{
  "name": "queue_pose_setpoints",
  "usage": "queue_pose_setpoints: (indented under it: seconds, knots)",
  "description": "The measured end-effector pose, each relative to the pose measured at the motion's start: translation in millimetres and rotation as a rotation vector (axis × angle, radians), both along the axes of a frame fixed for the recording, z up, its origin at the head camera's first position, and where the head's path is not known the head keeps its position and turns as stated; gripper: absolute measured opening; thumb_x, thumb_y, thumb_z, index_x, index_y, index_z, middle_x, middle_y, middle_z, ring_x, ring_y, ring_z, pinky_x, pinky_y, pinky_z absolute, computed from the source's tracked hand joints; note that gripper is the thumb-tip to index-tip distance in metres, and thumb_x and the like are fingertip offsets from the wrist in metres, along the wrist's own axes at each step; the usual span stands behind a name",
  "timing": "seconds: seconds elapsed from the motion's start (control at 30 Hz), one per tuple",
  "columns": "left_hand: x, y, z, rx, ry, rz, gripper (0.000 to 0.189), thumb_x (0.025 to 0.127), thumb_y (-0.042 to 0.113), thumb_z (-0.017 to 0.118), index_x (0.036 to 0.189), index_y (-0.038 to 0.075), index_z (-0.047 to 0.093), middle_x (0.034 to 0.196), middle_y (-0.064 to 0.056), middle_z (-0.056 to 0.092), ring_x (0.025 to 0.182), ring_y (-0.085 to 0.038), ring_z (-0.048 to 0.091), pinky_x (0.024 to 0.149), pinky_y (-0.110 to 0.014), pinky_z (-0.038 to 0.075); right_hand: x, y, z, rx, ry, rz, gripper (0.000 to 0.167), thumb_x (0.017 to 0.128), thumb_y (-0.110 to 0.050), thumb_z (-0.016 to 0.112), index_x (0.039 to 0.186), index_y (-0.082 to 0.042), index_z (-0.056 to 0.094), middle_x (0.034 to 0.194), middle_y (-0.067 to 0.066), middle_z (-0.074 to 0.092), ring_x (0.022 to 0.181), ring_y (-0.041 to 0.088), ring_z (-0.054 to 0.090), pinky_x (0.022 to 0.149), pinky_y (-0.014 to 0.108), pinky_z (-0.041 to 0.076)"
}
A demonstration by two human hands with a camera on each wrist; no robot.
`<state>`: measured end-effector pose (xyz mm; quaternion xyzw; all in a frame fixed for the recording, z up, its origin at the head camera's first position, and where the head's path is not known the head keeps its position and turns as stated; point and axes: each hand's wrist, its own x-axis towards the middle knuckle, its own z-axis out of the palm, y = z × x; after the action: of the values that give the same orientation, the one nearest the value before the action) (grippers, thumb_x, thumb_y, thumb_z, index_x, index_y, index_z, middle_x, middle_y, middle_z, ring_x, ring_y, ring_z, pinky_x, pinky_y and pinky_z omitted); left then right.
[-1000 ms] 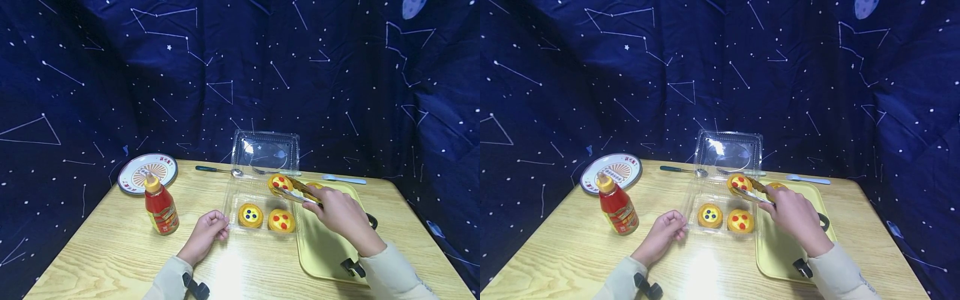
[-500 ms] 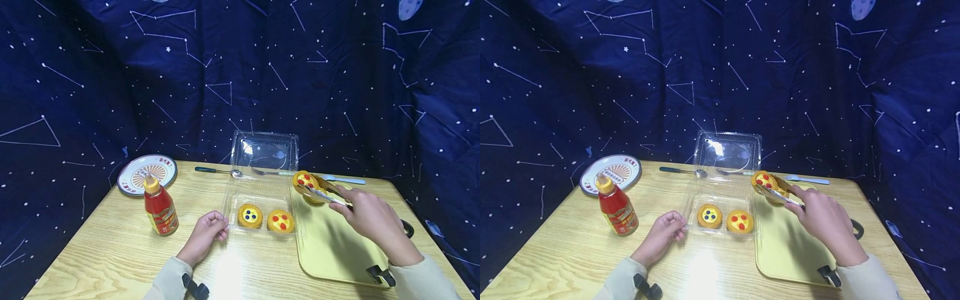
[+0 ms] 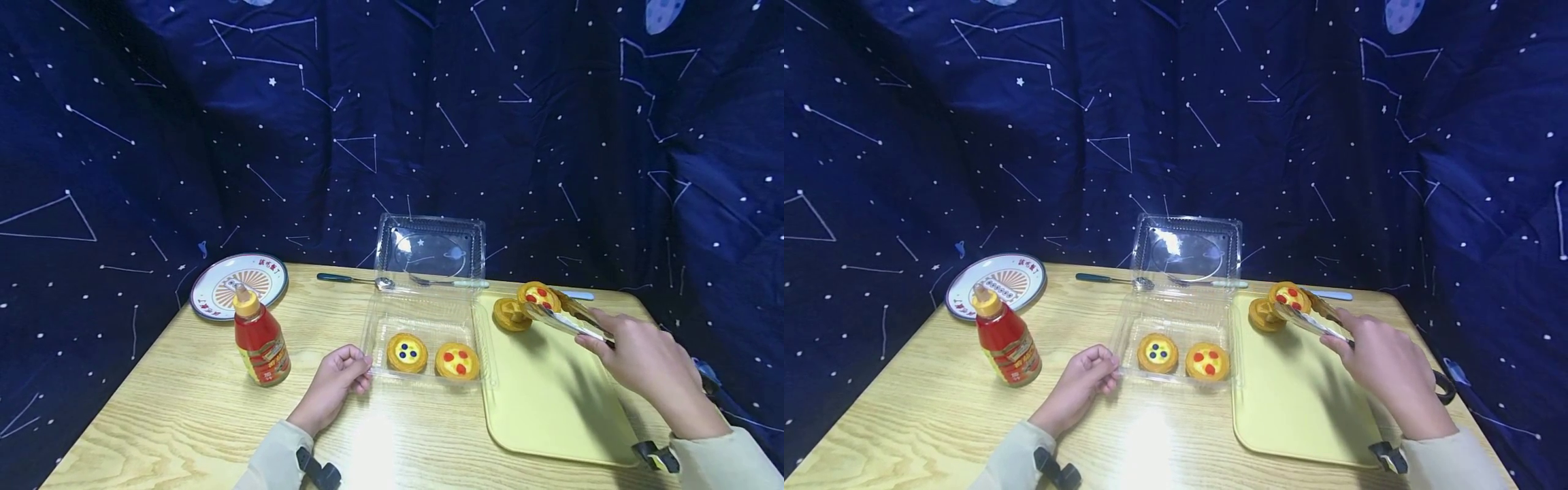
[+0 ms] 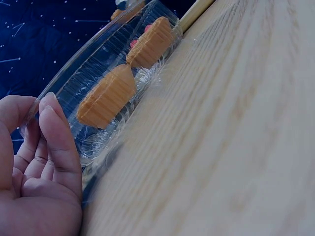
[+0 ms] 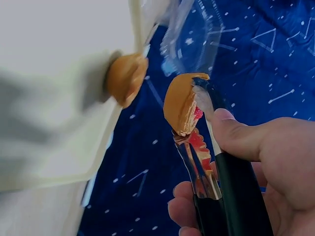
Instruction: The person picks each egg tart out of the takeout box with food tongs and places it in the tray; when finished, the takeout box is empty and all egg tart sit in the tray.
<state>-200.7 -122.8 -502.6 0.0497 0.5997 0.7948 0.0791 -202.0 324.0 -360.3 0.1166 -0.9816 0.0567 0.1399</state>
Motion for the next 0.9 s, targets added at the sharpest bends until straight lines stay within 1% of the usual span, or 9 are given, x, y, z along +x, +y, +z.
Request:
queue_pose_setpoints:
  seconds: [0.1, 0.23, 0.37, 0.47, 0.57, 0.67, 0.73, 0.9]
  knots:
    - [-0.2, -0.8, 0.2, -0.005, 0.000, 0.000, 0.014, 0.095, 0.009, 0.064, 0.088, 0.004, 0.053, 0.079, -0.011, 0.063, 0.061, -0.012, 0.059, 0.056, -0.021, 0.050, -3.1, 10.6, -5.9, 0.002, -0.023, -0.016, 0.053, 0.090, -0.041, 0.070, 0.125, -0.003, 0.061, 0.103, 0.033, 0.064, 0.081, 0.054, 0.060, 0.051, 0.063, 0.041]
    - [-0.3, -1.6, 0.2, -0.011, -0.002, -0.002, 0.014, 0.095, 0.009, 0.064, 0.088, 0.004, 0.053, 0.079, -0.011, 0.063, 0.062, -0.012, 0.059, 0.056, -0.021, 0.050, -7.1, 22.5, -14.6, 0.013, -0.046, -0.043, 0.054, 0.090, -0.043, 0.070, 0.124, -0.002, 0.060, 0.099, 0.035, 0.063, 0.078, 0.057, 0.059, 0.051, 0.063, 0.041]
    - [-0.3, -2.0, 0.4, -0.012, -0.005, -0.004, 0.014, 0.095, 0.010, 0.064, 0.088, 0.004, 0.053, 0.079, -0.011, 0.062, 0.062, -0.012, 0.059, 0.056, -0.021, 0.050, -10.5, 30.8, -20.4, 0.018, -0.075, -0.075, 0.058, 0.090, -0.047, 0.068, 0.126, -0.002, 0.059, 0.100, 0.037, 0.061, 0.079, 0.059, 0.057, 0.052, 0.064, 0.041]
    - [0.0, -2.1, 1.1, -0.011, -0.006, 0.001, 0.015, 0.095, 0.010, 0.064, 0.088, 0.004, 0.053, 0.079, -0.011, 0.062, 0.062, -0.012, 0.059, 0.056, -0.021, 0.050, -13.4, 34.4, -23.5, 0.013, -0.108, -0.093, 0.062, 0.091, -0.050, 0.066, 0.128, -0.001, 0.057, 0.105, 0.039, 0.059, 0.082, 0.061, 0.056, 0.054, 0.065, 0.041]
    - [0.4, -1.7, 1.9, -0.010, -0.007, 0.004, 0.014, 0.095, 0.009, 0.064, 0.088, 0.004, 0.053, 0.079, -0.011, 0.062, 0.061, -0.012, 0.059, 0.056, -0.021, 0.050, -16.4, 36.9, -27.4, 0.012, -0.128, -0.103, 0.062, 0.090, -0.050, 0.067, 0.127, -0.001, 0.057, 0.107, 0.039, 0.058, 0.084, 0.062, 0.055, 0.055, 0.066, 0.040]
    - [0.5, -1.0, 2.3, -0.007, -0.009, 0.006, 0.013, 0.095, 0.008, 0.064, 0.087, 0.005, 0.053, 0.079, -0.011, 0.062, 0.061, -0.012, 0.058, 0.056, -0.021, 0.050, -19.6, 38.2, -31.9, 0.014, -0.125, -0.106, 0.060, 0.089, -0.048, 0.069, 0.125, -0.001, 0.058, 0.107, 0.039, 0.058, 0.087, 0.063, 0.054, 0.057, 0.068, 0.040]
    - [0.3, -0.6, 2.2, -0.004, -0.012, 0.006, 0.013, 0.095, 0.007, 0.063, 0.087, 0.005, 0.053, 0.079, -0.011, 0.062, 0.061, -0.012, 0.058, 0.056, -0.021, 0.050, -21.9, 38.8, -35.5, 0.016, -0.100, -0.090, 0.056, 0.088, -0.044, 0.072, 0.121, -0.001, 0.061, 0.104, 0.038, 0.060, 0.088, 0.062, 0.054, 0.059, 0.069, 0.041]
    - [-0.2, 0.3, 1.8, 0.002, -0.014, 0.007, 0.012, 0.095, 0.006, 0.062, 0.087, 0.004, 0.053, 0.078, -0.011, 0.062, 0.061, -0.012, 0.058, 0.056, -0.021, 0.050, -26.1, 39.0, -41.7, 0.029, -0.085, -0.068, 0.053, 0.087, -0.037, 0.073, 0.119, 0.003, 0.061, 0.100, 0.037, 0.061, 0.087, 0.062, 0.055, 0.063, 0.069, 0.041]
